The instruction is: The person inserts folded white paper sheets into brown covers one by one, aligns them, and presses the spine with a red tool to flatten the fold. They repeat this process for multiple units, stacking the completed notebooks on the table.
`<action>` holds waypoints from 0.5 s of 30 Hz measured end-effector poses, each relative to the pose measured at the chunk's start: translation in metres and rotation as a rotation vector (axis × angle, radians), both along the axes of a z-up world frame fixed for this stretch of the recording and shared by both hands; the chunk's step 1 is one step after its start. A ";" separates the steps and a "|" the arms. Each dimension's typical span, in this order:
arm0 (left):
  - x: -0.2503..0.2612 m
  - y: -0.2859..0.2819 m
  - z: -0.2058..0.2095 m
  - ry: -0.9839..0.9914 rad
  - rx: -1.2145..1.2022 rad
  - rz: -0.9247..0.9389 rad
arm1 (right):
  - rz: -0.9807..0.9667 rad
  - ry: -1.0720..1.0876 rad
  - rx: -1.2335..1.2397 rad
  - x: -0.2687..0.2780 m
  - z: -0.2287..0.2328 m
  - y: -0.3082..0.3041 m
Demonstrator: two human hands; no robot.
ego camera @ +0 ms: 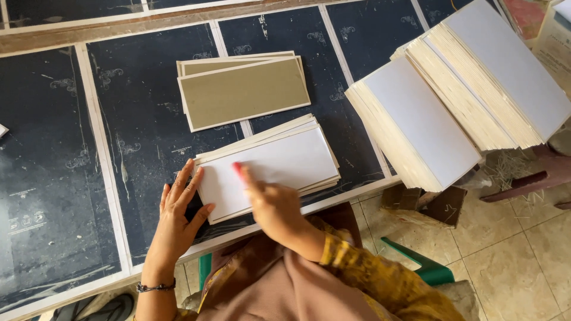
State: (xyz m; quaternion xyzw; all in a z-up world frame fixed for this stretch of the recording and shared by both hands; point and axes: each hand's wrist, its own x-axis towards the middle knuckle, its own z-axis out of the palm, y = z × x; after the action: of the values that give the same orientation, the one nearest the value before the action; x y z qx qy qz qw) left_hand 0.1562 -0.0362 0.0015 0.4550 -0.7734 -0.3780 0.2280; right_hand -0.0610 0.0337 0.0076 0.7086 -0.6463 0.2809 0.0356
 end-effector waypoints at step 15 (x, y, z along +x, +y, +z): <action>-0.003 -0.013 0.030 -0.310 0.031 -0.033 | -0.080 0.093 0.012 -0.043 -0.031 0.011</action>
State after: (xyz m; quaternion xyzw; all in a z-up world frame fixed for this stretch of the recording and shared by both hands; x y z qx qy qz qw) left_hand 0.1530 -0.0497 0.0316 0.4986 -0.8008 -0.3186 0.0926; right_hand -0.1042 0.0452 -0.0231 0.6948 -0.6733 0.2422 0.0725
